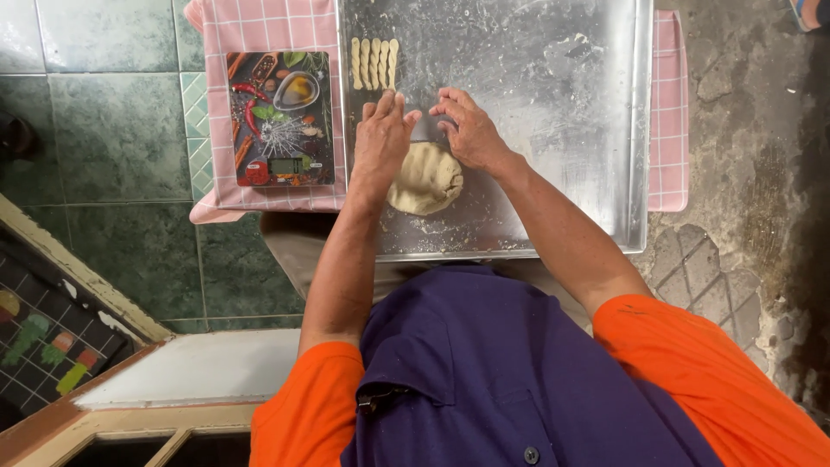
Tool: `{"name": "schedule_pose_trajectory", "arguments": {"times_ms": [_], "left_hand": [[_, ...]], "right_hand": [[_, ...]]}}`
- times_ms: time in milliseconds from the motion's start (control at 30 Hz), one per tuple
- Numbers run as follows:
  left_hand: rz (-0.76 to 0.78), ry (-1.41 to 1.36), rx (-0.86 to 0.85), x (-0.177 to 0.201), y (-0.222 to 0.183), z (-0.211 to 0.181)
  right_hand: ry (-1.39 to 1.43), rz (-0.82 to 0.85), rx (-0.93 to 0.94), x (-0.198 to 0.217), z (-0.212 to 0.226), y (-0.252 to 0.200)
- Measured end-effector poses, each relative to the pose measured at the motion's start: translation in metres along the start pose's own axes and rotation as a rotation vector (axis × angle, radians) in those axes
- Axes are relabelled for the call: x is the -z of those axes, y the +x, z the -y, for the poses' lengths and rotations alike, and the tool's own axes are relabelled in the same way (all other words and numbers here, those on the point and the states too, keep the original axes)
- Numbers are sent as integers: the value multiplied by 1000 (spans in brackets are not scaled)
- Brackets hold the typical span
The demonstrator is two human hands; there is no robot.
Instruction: The person is preparing traditional braided snacks by rolling small portions of dough into thin strips on a metal tray and then carefully braiding them together.
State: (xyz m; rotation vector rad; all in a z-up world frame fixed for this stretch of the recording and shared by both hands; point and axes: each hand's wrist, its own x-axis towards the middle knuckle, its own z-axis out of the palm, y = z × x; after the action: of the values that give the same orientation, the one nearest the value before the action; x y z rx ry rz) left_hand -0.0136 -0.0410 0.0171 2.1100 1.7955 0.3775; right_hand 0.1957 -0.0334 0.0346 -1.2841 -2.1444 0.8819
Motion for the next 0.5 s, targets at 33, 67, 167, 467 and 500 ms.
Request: {"name": "schedule_pose_trajectory", "arguments": {"times_ms": [33, 67, 167, 467, 500], "left_hand": [[-86, -24, -18, -10, 0, 7], [-86, -25, -17, -14, -1, 9], [-170, -92, -77, -25, -13, 18], [154, -77, -262, 23, -100, -44], [149, -77, -248, 21, -102, -47]], "right_hand": [[-26, -39, 83, -2, -5, -7], [-26, -39, 83, 0, -5, -15], [-65, -18, 91, 1, -2, -39], [-147, 80, 127, 4, 23, -95], [-201, 69, 136, 0, 16, -96]]}}
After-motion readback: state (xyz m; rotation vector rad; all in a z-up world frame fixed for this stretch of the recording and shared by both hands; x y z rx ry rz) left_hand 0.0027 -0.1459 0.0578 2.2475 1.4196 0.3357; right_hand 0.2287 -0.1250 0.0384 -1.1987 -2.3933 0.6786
